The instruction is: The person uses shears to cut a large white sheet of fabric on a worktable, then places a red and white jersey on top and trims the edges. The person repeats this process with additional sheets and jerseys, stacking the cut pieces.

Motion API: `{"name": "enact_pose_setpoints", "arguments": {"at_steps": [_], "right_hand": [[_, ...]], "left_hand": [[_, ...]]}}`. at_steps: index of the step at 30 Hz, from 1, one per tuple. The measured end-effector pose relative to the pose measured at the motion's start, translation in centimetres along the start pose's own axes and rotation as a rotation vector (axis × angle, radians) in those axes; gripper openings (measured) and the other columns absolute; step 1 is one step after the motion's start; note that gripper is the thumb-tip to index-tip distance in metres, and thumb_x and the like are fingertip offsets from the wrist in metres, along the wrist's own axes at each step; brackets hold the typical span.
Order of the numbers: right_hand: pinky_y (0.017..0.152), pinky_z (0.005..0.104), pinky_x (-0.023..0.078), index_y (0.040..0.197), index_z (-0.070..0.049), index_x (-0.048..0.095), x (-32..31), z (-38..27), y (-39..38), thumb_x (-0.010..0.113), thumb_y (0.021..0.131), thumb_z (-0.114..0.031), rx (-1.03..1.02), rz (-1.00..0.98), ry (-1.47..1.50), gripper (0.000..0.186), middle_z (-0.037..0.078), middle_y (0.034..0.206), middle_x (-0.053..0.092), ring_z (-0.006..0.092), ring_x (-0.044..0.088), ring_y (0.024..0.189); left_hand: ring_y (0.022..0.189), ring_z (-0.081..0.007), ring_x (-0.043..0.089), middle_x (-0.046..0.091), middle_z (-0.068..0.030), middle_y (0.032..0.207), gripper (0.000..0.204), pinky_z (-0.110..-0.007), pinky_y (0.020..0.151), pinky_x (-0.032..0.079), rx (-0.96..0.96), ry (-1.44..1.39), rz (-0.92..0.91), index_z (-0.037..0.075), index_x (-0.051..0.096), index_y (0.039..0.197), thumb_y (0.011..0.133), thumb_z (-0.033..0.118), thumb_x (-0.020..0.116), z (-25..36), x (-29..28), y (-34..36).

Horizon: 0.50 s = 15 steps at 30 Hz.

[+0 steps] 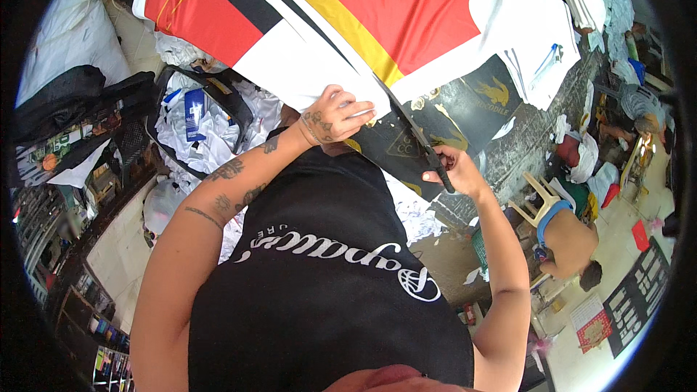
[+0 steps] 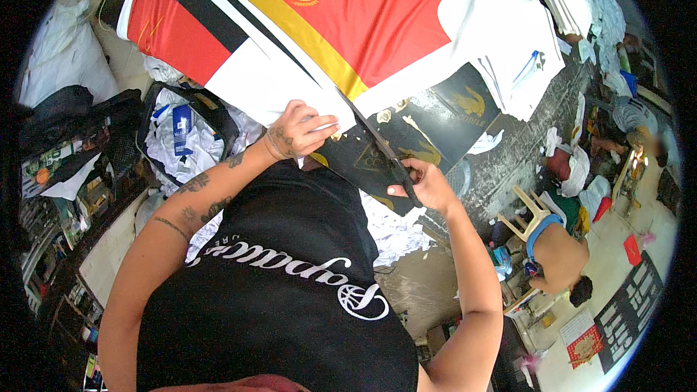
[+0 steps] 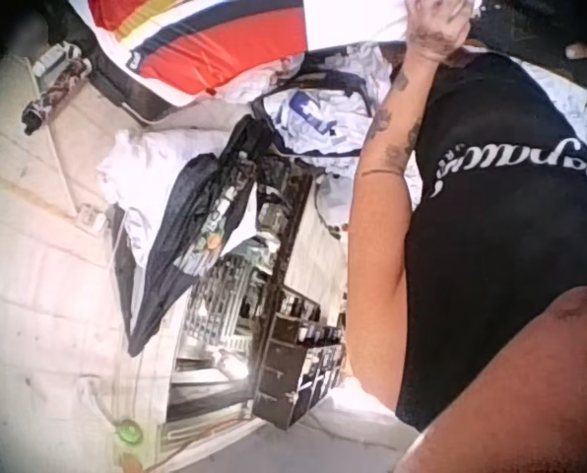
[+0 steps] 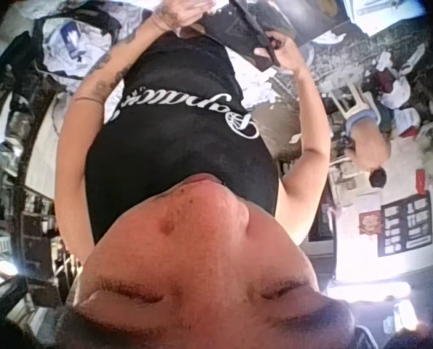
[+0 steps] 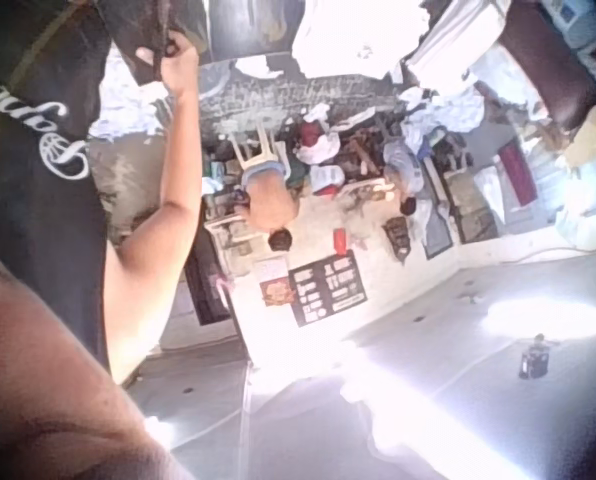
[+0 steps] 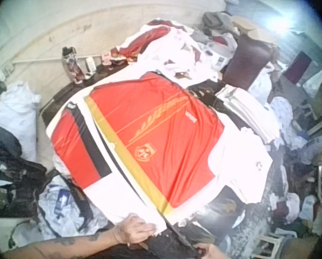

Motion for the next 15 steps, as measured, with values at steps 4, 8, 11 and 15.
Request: {"name": "enact_pose_setpoints", "arguments": {"at_steps": [4,8,11,15], "right_hand": [[0.064,0.0295,0.049,0.119,-0.001,0.074,-0.4,-4.8,0.7,0.098,0.073,-0.035,-0.344,0.065,0.188,0.062,0.002,0.077,0.072,0.0083,0.063,0.068],[0.074,0.0321,0.054,0.124,0.004,0.071,-1.2,-7.2,1.7,0.098,0.072,-0.042,-0.002,0.015,0.001,0.075,0.009,0.088,0.073,0.0146,0.068,0.081],[0.067,0.0310,0.051,0.123,0.006,0.071,-1.4,-10.4,2.1,0.098,0.072,-0.041,-0.174,0.041,-0.019,0.074,0.008,0.083,0.072,0.0121,0.064,0.075],[0.062,0.0300,0.045,0.113,0.005,0.075,-1.4,-14.2,4.4,0.098,0.072,-0.044,-0.280,0.075,0.068,0.068,0.006,0.078,0.068,0.0103,0.059,0.071]], "left_hand": [[0.097,-0.0158,0.059,0.071,0.0065,0.134,0.036,-0.040,0.092,0.045,0.006,-0.011,0.027,0.018,0.078,0.114,0.078,0.020,0.077,-0.1,-0.1,0.2],[0.098,-0.0150,0.059,0.072,0.0060,0.132,0.029,-0.038,0.091,0.045,-0.016,-0.041,0.012,0.016,0.079,0.110,0.082,0.021,0.075,0.0,0.0,0.1],[0.097,-0.0150,0.059,0.073,0.0039,0.131,0.027,-0.039,0.092,0.046,-0.023,-0.065,0.006,0.015,0.078,0.110,0.084,0.022,0.073,-0.3,0.1,-0.1],[0.096,-0.0153,0.061,0.073,0.0026,0.128,0.029,-0.040,0.093,0.046,-0.029,-0.131,0.009,0.013,0.077,0.110,0.082,0.020,0.073,-0.7,-0.2,0.3]]}}
Point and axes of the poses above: each hand's wrist, its own y-axis towards the middle knuckle, its own x-axis out of the palm, z = x × y, the point moved 4 cm from there along y, towards the middle knuckle
